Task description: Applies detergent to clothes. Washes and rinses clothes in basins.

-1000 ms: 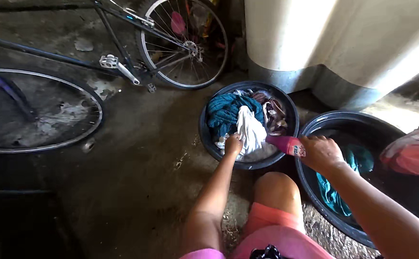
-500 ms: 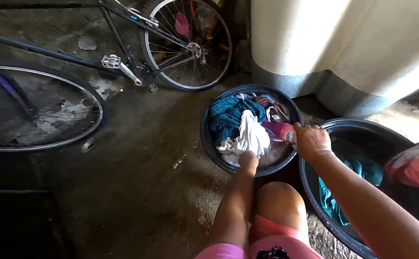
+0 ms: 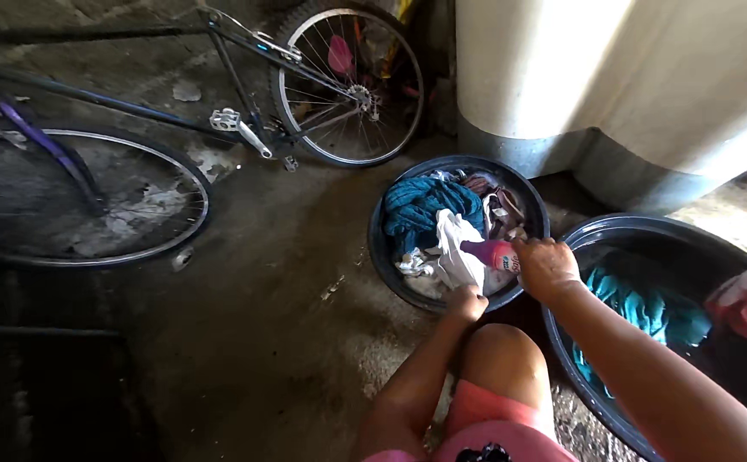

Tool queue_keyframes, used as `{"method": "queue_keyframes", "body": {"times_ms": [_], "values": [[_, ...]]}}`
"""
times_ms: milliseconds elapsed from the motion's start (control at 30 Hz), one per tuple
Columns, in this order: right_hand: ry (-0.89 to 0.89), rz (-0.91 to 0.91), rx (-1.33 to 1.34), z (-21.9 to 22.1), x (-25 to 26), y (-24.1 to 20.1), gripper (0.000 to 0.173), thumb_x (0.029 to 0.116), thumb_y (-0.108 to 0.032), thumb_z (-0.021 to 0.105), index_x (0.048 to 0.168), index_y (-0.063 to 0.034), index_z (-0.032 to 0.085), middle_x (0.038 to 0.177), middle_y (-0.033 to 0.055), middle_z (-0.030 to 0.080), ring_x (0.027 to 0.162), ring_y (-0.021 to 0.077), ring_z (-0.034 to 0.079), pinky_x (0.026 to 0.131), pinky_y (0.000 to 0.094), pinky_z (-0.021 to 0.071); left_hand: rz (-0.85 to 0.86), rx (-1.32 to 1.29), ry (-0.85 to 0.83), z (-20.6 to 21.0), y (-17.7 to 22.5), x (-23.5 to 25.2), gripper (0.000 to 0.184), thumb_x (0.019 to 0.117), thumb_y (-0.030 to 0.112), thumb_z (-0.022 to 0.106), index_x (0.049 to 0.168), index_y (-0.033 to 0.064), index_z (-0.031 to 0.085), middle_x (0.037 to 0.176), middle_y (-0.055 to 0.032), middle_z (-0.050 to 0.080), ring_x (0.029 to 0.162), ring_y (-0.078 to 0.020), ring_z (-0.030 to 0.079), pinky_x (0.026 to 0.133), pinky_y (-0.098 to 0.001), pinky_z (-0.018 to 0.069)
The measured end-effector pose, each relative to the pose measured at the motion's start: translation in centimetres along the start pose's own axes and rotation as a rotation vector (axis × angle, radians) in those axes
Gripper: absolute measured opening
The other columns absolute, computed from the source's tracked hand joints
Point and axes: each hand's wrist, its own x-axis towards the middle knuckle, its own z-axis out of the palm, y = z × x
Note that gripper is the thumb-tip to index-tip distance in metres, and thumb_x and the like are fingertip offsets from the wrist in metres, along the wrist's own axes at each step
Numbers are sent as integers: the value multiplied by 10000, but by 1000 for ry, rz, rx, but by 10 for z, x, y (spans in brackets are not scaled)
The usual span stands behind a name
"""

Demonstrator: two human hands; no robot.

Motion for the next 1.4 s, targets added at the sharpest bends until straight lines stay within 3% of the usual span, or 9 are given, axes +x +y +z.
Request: {"method": "queue_keyframes", "body": {"times_ms": [333, 433, 633, 933, 1033, 1133, 1233, 1300, 1400], "values": [[-15, -33, 34, 8, -26, 18, 607, 867, -195, 750, 1426, -60, 556, 1302, 251, 639, 1244, 456, 584, 999, 617, 461, 115, -249, 91, -10, 0, -10, 314, 1028, 193, 550, 1176, -52, 680, 1154, -233, 692, 1104, -331, 667, 1008, -511, 501], [67, 63, 239, 13, -35, 35, 721, 840, -299, 813, 1462, -76, 527, 1318, 267, 628, 1253, 474, 575, 1006, 642, 454, 202, -507, 278, -44, 11, -28, 265, 1022, 123, 535, 1131, -100, 629, 908, -178, 638, 741, -210, 605, 732, -399, 536], [290, 196, 800, 13, -58, 77, 837, 746, -331, 911, 1451, -69, 543, 1228, 254, 680, 1151, 448, 650, 974, 688, 480, 446, -547, 523, -138, 63, -72, 174, 1016, 63, 528, 998, -77, 630, 756, -98, 578, 628, -131, 541, 632, -313, 502], [353, 157, 841, 22, -88, 96, 852, 708, -300, 928, 1439, -68, 554, 1199, 233, 693, 1111, 415, 669, 960, 662, 498, 977, -573, 851, -238, 148, -126, 132, 984, 58, 549, 857, 47, 579, 712, 28, 560, 553, -19, 517, 543, -194, 480], [314, 122, 776, 22, -92, 93, 857, 707, -310, 928, 1441, -77, 553, 1200, 243, 691, 1109, 439, 666, 944, 681, 497, 799, -518, 910, -243, 138, -106, 133, 972, 90, 580, 857, 25, 591, 717, -7, 555, 555, -56, 520, 548, -238, 484], [188, 91, 598, 16, -92, 87, 861, 738, -352, 916, 1469, -105, 534, 1288, 241, 657, 1199, 451, 623, 971, 674, 484, 353, -363, 745, -223, 91, -70, 274, 1029, 190, 557, 1049, -70, 643, 876, -172, 641, 681, -223, 607, 671, -417, 545], [35, 42, 349, 12, -89, 74, 783, 782, -350, 873, 1452, -110, 547, 1311, 244, 642, 1251, 467, 584, 976, 667, 472, -71, -59, 493, -176, 20, -32, 442, 1066, 330, 524, 1208, -65, 659, 1184, -285, 675, 1103, -417, 671, 986, -599, 515], [-50, 14, 237, 10, -83, 65, 699, 810, -311, 845, 1418, -103, 570, 1312, 238, 642, 1257, 460, 581, 981, 664, 467, -176, -9, 383, -144, -20, -18, 421, 1053, 314, 534, 1245, -39, 662, 1262, -259, 662, 1226, -392, 624, 1071, -580, 463], [-119, -4, 159, 15, -70, 57, 602, 832, -276, 814, 1365, -96, 602, 1286, 227, 656, 1238, 448, 595, 973, 652, 475, -182, -120, 332, -113, -54, -18, 375, 1047, 273, 553, 1274, -3, 665, 1259, -212, 676, 1216, -342, 634, 1078, -533, 466]]}}
